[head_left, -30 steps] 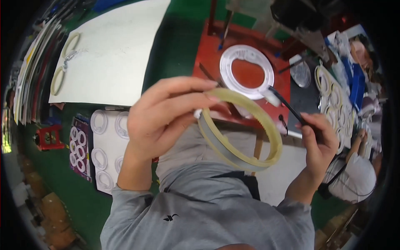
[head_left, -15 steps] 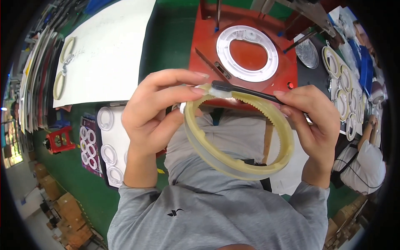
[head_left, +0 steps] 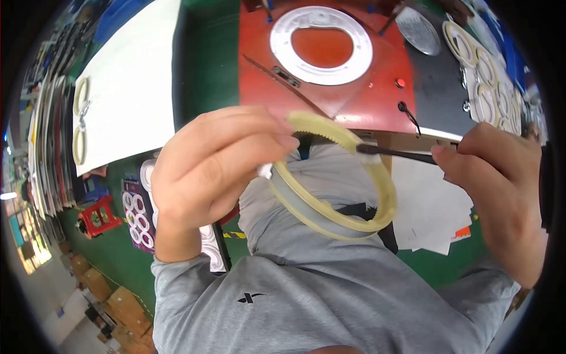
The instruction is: The person assembles circular plastic electronic components by installing internal gears into a plastic housing and applying adhesive tape to secure parts. The assembly is performed using an assembly press and a pick tool.
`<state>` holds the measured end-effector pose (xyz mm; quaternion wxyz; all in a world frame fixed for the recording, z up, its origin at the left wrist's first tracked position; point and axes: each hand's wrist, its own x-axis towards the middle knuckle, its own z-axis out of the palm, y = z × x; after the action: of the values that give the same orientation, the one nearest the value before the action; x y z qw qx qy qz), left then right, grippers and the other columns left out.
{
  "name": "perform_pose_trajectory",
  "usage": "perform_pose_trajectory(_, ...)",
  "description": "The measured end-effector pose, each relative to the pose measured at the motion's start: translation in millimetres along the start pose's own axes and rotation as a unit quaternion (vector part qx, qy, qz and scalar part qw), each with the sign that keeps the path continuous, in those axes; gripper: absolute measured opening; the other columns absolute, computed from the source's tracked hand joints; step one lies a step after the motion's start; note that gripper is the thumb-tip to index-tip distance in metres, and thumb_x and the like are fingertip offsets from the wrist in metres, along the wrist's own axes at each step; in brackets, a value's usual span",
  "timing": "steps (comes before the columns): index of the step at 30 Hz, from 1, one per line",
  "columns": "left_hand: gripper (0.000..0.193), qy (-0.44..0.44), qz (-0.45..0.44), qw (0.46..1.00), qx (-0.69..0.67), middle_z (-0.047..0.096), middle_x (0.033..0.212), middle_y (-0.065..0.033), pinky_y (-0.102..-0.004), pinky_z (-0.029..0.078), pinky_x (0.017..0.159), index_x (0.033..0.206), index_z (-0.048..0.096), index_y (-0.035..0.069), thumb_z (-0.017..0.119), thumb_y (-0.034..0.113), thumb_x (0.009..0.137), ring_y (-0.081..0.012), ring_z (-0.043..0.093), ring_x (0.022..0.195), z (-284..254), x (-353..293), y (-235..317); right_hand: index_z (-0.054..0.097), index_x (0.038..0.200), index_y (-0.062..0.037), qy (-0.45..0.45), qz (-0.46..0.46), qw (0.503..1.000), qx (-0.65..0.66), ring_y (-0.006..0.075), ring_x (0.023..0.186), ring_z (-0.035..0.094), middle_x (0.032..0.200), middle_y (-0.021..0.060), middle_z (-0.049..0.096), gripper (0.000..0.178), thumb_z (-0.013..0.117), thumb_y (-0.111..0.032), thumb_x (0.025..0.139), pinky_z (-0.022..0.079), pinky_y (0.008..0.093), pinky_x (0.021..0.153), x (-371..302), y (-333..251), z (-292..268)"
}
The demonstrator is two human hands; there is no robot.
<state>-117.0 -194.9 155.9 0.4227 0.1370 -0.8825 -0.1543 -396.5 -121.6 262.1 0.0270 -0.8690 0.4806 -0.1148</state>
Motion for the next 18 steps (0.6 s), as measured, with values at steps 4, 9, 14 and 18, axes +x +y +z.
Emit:
perform_pose_trajectory(4, 0.028, -0.05, 0.02, 0.998, -0.015, 0.07, 0.096, -0.0203, -0.038, 0.061, 0.076, 0.094, 0.068, -0.007, 0.073, 0.0, 0.068, -0.0337, 0.072, 0.091, 13, 29, 24, 0.069, 0.081, 0.0011, -0.169, -0.03, 0.981, 0.091, 0.0217, 0.052, 0.058, 0.066, 0.0082, 0.057, 0.016, 0.076, -0.004, 0.068, 0.044, 0.0328, 0.047, 2, 21, -30)
perform_pose_trajectory(9, 0.029, -0.107, 0.119, 0.986, 0.046, 0.07, 0.099, -0.0176, -0.0361, 0.062, 0.074, 0.096, 0.069, -0.004, 0.075, 0.005, 0.069, -0.0347, 0.072, 0.094, 15, 36, 23, 0.075, 0.085, 0.0038, -0.287, -0.054, 0.883, 0.368, 0.023, 0.058, 0.067, 0.068, 0.0122, 0.069, 0.021, 0.081, -0.016, 0.079, 0.047, 0.0307, 0.05, -6, 100, -9)
perform_pose_trajectory(14, 0.037, -0.076, 0.04, 0.996, 0.019, 0.069, 0.1, -0.02, -0.0387, 0.06, 0.076, 0.105, 0.069, -0.006, 0.071, 0.001, 0.068, -0.036, 0.07, 0.091, -8, 22, 8, 0.07, 0.109, 0.0004, -0.048, 0.269, 0.797, 0.538, 0.0027, 0.05, 0.046, 0.077, 0.004, 0.067, 0.022, 0.067, -0.019, 0.098, 0.034, 0.0166, 0.046, -58, 148, 16)
perform_pose_trajectory(18, 0.034, -0.013, -0.066, 0.998, 0.01, 0.07, 0.101, -0.0199, -0.0398, 0.059, 0.08, 0.1, 0.068, -0.006, 0.069, -0.01, 0.067, -0.0356, 0.07, 0.094, -12, -3, 5, 0.066, 0.122, -0.0026, 0.295, 0.375, 0.761, 0.44, 0.0012, 0.057, 0.039, 0.089, 0.0022, 0.067, 0.028, 0.062, -0.022, 0.102, 0.029, 0.0182, 0.051, -77, 183, 96)
